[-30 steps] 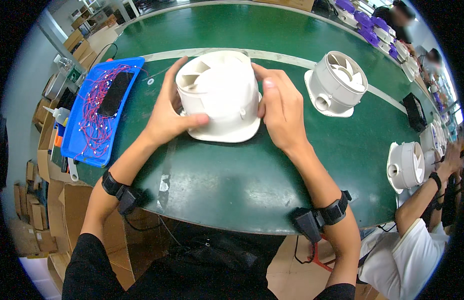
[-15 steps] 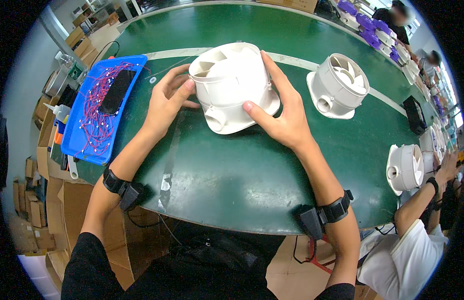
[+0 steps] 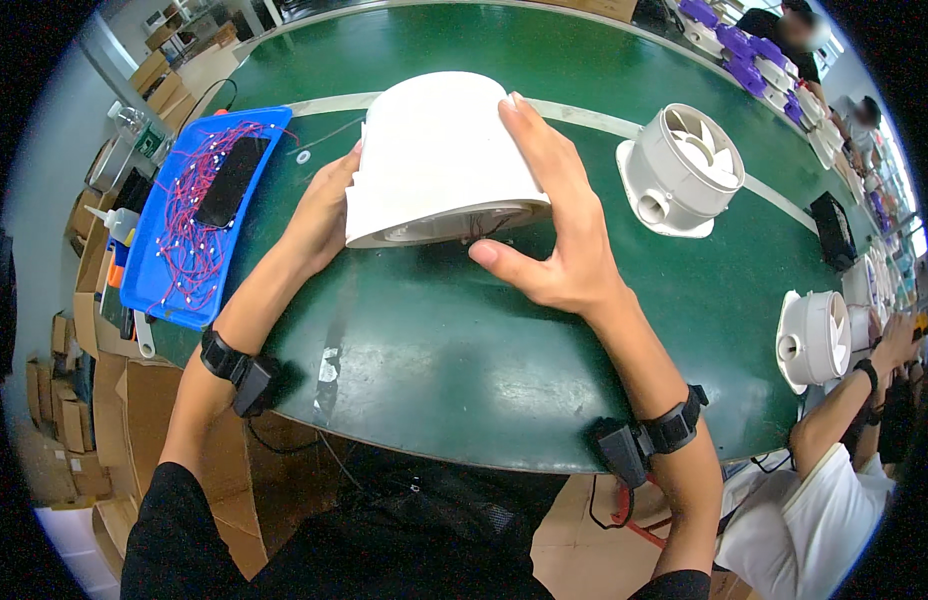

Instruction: The person assembles white plastic fan units by hand on a green workbench. They pick up fan housings and motors, align the components, and press them together to form complete units. The person repeatedly handles the units, rotating them to check the assembly, and places finished units into a cardboard box.

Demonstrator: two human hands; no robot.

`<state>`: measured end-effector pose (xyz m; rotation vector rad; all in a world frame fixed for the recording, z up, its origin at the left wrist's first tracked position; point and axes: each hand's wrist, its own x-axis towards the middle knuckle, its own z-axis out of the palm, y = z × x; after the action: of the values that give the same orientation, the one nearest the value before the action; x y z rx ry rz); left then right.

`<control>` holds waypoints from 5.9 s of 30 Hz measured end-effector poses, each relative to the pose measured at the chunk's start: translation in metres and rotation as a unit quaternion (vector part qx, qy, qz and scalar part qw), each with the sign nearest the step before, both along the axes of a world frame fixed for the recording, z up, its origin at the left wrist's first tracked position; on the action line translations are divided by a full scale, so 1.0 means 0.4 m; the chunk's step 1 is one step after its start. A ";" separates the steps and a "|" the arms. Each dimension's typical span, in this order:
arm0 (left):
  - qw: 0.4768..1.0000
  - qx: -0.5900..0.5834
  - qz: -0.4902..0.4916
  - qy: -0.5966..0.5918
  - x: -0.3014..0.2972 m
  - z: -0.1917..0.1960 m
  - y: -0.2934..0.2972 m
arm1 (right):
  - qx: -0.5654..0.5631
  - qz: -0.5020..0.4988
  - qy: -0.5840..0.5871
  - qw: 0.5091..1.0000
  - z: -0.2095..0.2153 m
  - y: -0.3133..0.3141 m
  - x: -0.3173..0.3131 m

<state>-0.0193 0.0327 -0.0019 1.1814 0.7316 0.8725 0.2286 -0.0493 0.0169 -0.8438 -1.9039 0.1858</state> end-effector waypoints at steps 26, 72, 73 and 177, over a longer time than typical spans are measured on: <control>0.996 0.018 -0.044 -0.081 0.023 0.013 -0.085 | 0.131 0.063 -0.019 0.989 0.003 -0.005 -0.036; 0.985 0.137 -0.078 -0.073 0.040 0.044 -0.072 | -0.215 0.008 0.391 0.895 -0.024 0.018 -0.009; 0.987 0.105 -0.104 -0.065 0.041 0.048 -0.076 | -0.190 -0.020 0.331 0.924 -0.011 0.017 0.013; 0.935 0.298 -0.083 0.171 0.078 -0.006 -0.086 | 0.190 0.144 -0.032 0.971 0.114 -0.157 -0.136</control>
<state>0.0118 -0.0016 -0.0045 1.9455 0.6467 0.7737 0.1743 -0.1122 0.0624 -0.3174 -2.0297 -0.0338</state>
